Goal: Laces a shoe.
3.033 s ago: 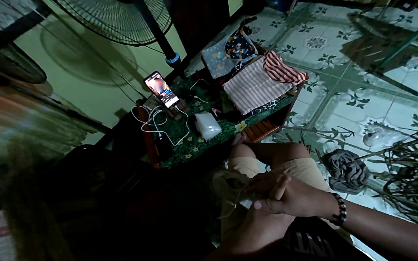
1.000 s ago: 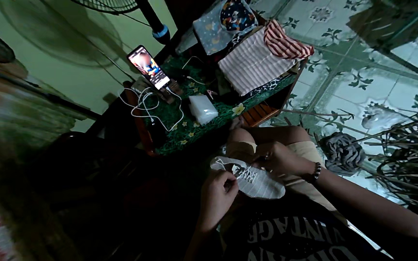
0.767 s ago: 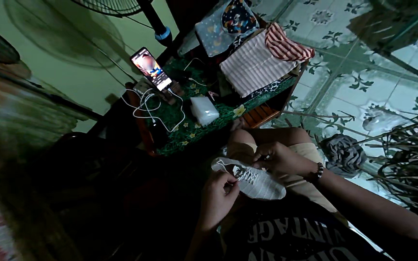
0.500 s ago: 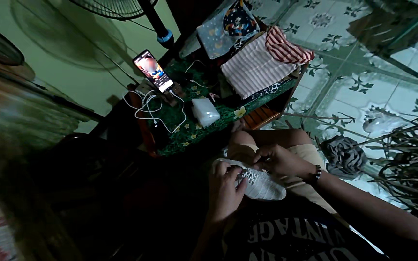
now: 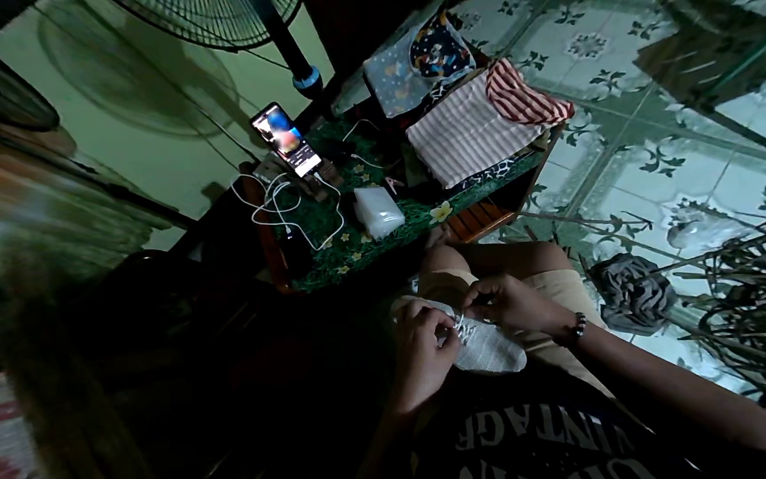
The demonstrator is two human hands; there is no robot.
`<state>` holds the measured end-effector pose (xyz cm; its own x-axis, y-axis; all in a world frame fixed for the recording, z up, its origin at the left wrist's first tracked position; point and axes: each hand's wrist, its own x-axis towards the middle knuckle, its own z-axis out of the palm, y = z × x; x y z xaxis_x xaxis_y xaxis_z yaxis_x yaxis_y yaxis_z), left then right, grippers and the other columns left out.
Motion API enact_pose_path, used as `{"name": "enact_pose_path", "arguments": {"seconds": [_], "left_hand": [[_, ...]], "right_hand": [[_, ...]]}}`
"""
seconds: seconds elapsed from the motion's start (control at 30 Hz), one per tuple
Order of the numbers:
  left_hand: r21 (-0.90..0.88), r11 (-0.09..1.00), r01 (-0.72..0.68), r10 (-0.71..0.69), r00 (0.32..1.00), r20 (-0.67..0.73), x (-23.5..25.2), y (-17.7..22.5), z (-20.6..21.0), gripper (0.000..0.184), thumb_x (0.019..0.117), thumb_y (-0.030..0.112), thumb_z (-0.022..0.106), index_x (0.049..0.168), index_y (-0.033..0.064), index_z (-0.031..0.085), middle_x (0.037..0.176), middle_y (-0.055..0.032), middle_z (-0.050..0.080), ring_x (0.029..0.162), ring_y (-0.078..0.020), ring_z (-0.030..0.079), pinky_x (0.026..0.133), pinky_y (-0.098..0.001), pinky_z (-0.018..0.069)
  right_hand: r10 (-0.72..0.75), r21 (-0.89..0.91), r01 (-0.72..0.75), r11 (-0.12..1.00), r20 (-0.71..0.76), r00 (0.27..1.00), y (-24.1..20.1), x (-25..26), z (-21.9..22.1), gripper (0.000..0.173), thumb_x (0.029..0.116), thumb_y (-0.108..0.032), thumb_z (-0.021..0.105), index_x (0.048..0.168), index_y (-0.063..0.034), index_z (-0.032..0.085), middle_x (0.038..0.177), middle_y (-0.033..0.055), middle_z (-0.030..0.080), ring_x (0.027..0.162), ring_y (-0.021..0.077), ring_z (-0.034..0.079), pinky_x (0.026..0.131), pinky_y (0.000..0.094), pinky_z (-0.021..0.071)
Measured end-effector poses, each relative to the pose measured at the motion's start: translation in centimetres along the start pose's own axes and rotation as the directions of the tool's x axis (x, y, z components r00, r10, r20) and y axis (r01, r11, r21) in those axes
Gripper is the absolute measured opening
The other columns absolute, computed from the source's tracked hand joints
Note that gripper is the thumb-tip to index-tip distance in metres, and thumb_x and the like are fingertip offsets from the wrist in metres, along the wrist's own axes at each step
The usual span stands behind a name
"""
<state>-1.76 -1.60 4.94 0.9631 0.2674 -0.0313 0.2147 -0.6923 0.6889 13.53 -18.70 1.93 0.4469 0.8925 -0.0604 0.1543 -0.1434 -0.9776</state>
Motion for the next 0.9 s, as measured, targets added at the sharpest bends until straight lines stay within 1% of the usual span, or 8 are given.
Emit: {"name": "enact_pose_path", "arguments": {"seconds": [0.1,0.23,0.3,0.57,0.67,0.77,0.83,0.9], "left_hand": [[-0.080,0.997,0.003,-0.003,1.000,0.006,-0.1,-0.3,-0.1,0.013,0.0898,0.020,0.065,0.097,0.0105,0.071,0.099,-0.0029,0.068,0.103,-0.0184,0.062,0.095,-0.0443,0.0487],[-0.244,0.969,-0.027,0.009,0.997,-0.074,-0.4,-0.7,0.5,0.009,0.0882,0.011,0.065,0.094,0.0064,0.069,0.091,-0.0017,0.069,0.087,-0.0101,0.066,0.081,-0.0319,0.0564],[-0.277,0.960,-0.032,-0.002,0.993,-0.121,-0.5,-0.7,0.8,0.008,0.0851,0.009,0.067,0.092,0.0063,0.070,0.089,-0.0012,0.070,0.086,-0.0095,0.067,0.080,-0.0309,0.0565],[-0.421,0.903,-0.083,0.006,0.983,-0.181,-0.6,-0.8,0.9,0.013,0.0843,0.001,0.070,0.097,0.0013,0.069,0.093,-0.0043,0.071,0.089,-0.0102,0.068,0.081,-0.0272,0.0583],[-0.328,0.939,-0.102,0.035,0.978,-0.204,-0.9,-1.0,1.2,0.014,0.0837,0.003,0.072,0.097,0.0043,0.072,0.094,-0.0021,0.072,0.091,-0.0092,0.068,0.086,-0.0296,0.0573],[-0.111,0.984,-0.141,0.109,0.961,-0.254,-1.2,-1.4,1.5,0.017,0.0828,0.010,0.072,0.099,0.0104,0.075,0.093,0.0019,0.073,0.092,-0.0116,0.068,0.090,-0.0440,0.0527],[0.002,0.990,-0.143,0.139,0.957,-0.253,-1.4,-1.5,1.3,0.021,0.0841,0.012,0.072,0.104,0.0117,0.076,0.094,0.0018,0.074,0.091,-0.0142,0.069,0.090,-0.0492,0.0520],[0.116,0.982,-0.150,0.176,0.949,-0.261,-1.8,-1.2,0.8,0.025,0.0840,0.010,0.072,0.108,0.0125,0.077,0.092,0.0019,0.075,0.087,-0.0154,0.069,0.087,-0.0507,0.0526]], "right_hand": [[-0.014,0.007,0.014,1.000,0.003,1.000,0.1,-0.1,0.1,0.019,0.0959,-0.018,0.072,0.104,-0.0013,0.072,0.093,0.0022,0.071,0.082,0.0009,0.064,0.079,0.0202,0.0549],[-0.011,0.025,0.011,1.000,-0.005,1.000,0.3,-0.2,0.4,0.019,0.0950,-0.019,0.073,0.104,-0.0016,0.072,0.091,0.0011,0.070,0.080,-0.0002,0.063,0.078,0.0193,0.0547],[-0.015,0.031,0.015,0.999,-0.008,1.000,0.4,-0.2,0.5,0.020,0.0948,-0.019,0.073,0.104,-0.0014,0.072,0.092,0.0015,0.071,0.082,0.0005,0.064,0.079,0.0201,0.0554],[-0.037,0.051,0.038,0.998,-0.013,0.999,0.6,-0.2,0.7,0.020,0.0930,-0.017,0.075,0.103,-0.0007,0.073,0.095,0.0024,0.071,0.085,0.0010,0.065,0.082,0.0201,0.0555],[-0.035,0.043,0.035,0.998,-0.002,0.999,0.6,-0.3,0.7,0.020,0.0928,-0.018,0.075,0.102,-0.0010,0.073,0.094,0.0023,0.071,0.084,0.0006,0.065,0.081,0.0196,0.0551],[-0.046,0.041,0.046,0.998,0.003,0.999,0.8,-0.2,0.6,0.019,0.0932,-0.018,0.075,0.102,-0.0011,0.074,0.095,0.0027,0.072,0.085,0.0012,0.066,0.082,0.0203,0.0557],[-0.041,0.045,0.041,0.998,-0.002,0.999,0.9,-0.3,0.6,0.019,0.0931,-0.019,0.075,0.102,-0.0019,0.074,0.094,0.0018,0.072,0.085,0.0009,0.066,0.082,0.0200,0.0559],[-0.036,0.055,0.037,0.998,-0.011,0.999,1.0,-0.4,0.5,0.019,0.0927,-0.019,0.076,0.101,-0.0019,0.073,0.093,0.0014,0.072,0.084,0.0009,0.066,0.081,0.0200,0.0561]]}}
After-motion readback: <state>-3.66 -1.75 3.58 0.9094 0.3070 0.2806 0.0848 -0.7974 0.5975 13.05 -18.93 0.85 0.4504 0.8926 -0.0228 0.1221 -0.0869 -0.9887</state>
